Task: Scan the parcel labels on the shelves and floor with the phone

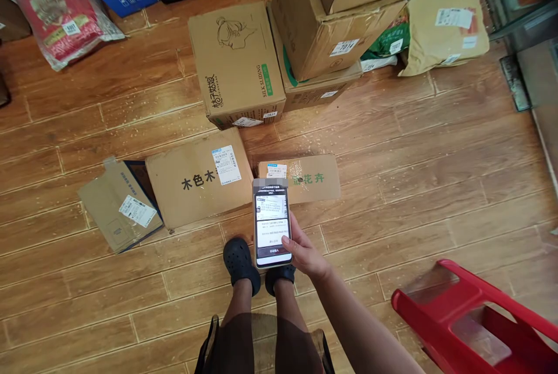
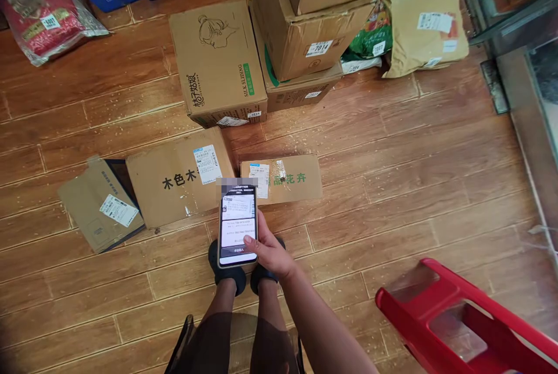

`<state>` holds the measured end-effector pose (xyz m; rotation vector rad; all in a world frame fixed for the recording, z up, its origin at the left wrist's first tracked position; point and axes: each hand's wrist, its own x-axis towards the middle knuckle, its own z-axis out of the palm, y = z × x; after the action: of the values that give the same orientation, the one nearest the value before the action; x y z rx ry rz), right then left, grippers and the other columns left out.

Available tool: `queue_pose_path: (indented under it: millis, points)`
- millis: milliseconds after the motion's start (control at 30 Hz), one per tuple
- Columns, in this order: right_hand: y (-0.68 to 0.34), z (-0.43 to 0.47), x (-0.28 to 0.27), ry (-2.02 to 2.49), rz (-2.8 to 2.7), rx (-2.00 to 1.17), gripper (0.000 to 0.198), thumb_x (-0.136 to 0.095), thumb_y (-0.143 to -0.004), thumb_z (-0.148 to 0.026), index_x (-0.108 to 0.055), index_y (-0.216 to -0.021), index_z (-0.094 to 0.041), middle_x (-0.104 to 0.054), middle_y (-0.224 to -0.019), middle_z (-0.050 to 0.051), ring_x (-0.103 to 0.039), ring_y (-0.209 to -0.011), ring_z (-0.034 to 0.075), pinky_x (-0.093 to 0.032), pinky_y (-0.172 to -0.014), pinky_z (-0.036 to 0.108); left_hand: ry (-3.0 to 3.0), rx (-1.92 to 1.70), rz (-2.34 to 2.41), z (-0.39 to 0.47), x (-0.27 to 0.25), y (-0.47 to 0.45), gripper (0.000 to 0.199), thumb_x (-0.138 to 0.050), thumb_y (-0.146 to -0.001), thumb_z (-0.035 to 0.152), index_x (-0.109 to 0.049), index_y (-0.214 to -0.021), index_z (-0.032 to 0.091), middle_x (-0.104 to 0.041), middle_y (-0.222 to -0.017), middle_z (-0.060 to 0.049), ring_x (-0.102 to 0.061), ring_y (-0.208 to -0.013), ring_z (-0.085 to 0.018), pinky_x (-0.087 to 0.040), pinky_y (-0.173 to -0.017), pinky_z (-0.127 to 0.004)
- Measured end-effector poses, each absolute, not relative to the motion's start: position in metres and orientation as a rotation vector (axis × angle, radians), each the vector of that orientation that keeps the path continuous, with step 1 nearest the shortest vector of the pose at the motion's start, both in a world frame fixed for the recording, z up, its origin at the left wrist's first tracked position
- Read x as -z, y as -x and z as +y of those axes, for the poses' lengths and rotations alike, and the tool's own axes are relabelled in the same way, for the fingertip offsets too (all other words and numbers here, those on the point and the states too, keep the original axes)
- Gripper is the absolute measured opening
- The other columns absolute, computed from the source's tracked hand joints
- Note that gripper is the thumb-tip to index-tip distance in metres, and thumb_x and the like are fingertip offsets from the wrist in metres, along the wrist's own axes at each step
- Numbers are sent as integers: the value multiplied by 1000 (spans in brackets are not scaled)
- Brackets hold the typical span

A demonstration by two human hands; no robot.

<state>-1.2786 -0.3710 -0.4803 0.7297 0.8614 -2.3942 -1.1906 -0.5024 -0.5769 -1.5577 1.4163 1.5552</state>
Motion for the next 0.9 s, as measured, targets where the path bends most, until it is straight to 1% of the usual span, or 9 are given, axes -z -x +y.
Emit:
queue_pose_path:
  millis: [67,133,267,367,467,567,633,800,900]
  points:
    - [1279,-376,478,-776,867,2423,64,-79,-67,-41,-48,-122,-31,-67,-112,3,-61,-106,28,-49,-90,46,1559,-1584,1401,-501,578,1189,47,-50,-83,38,-45,-127,53,-52,-129,20,-47,-122,-40,-57,-57,-37]
    - [1280,-380,479,-849,905,2451,59,-77,-69,-41,-48,-118,-31,-66,-113,1,-62,-106,27,-48,-92,44,1568,-1646,1398,-498,579,1188,43,-49,-84,37,-49,-124,50,-55,-125,18,-51,-118,-40,-57,-54,-34]
    - [1281,-384,480,-952,1014,2474,52,-75,-72,-39,-47,-115,-32,-68,-108,-1,-63,-103,25,-48,-93,41,1571,-1879,1434,-493,580,1186,33,-39,-91,31,-59,-117,35,-59,-115,11,-57,-112,-34,-54,-50,-25]
    - [1280,-384,479,-945,1050,2465,56,-80,-67,-35,-50,-113,-31,-69,-106,-1,-64,-97,24,-50,-88,39,1529,-1973,1437,-492,583,1183,31,-36,-94,28,-63,-110,29,-61,-111,8,-58,-112,-30,-54,-50,-22]
    - [1279,-385,479,-966,1083,2455,55,-79,-67,-35,-49,-113,-32,-69,-106,-2,-64,-97,24,-50,-88,38,1535,-1979,1443,-495,590,1177,31,-36,-94,25,-63,-108,29,-61,-109,8,-58,-111,-29,-54,-51,-20]
    - [1279,-387,481,-1007,1148,2447,44,-73,-74,-37,-50,-111,-31,-69,-107,-3,-63,-101,23,-46,-95,38,1540,-1965,1430,-502,600,1168,35,-32,-94,19,-63,-107,28,-61,-109,10,-59,-110,-29,-54,-52,-18]
    - [1278,-387,483,-1009,1178,2439,40,-71,-76,-37,-51,-110,-30,-68,-109,-2,-62,-103,23,-45,-96,38,1517,-1962,1437,-507,607,1162,37,-31,-94,16,-64,-107,27,-61,-110,10,-59,-110,-29,-53,-53,-17]
    - [1274,-386,486,-950,1167,2425,57,-75,-67,-26,-49,-117,-31,-67,-114,-1,-63,-102,24,-50,-88,38,1474,-1959,1477,-511,615,1155,38,-31,-93,13,-63,-108,27,-61,-111,10,-59,-109,-28,-53,-52,-15]
    - [1272,-384,487,-913,1186,2429,60,-75,-66,-22,-48,-119,-33,-66,-114,-2,-62,-103,22,-48,-89,35,1486,-1952,1488,-512,616,1155,38,-32,-93,13,-63,-109,28,-60,-112,10,-58,-111,-29,-53,-53,-16]
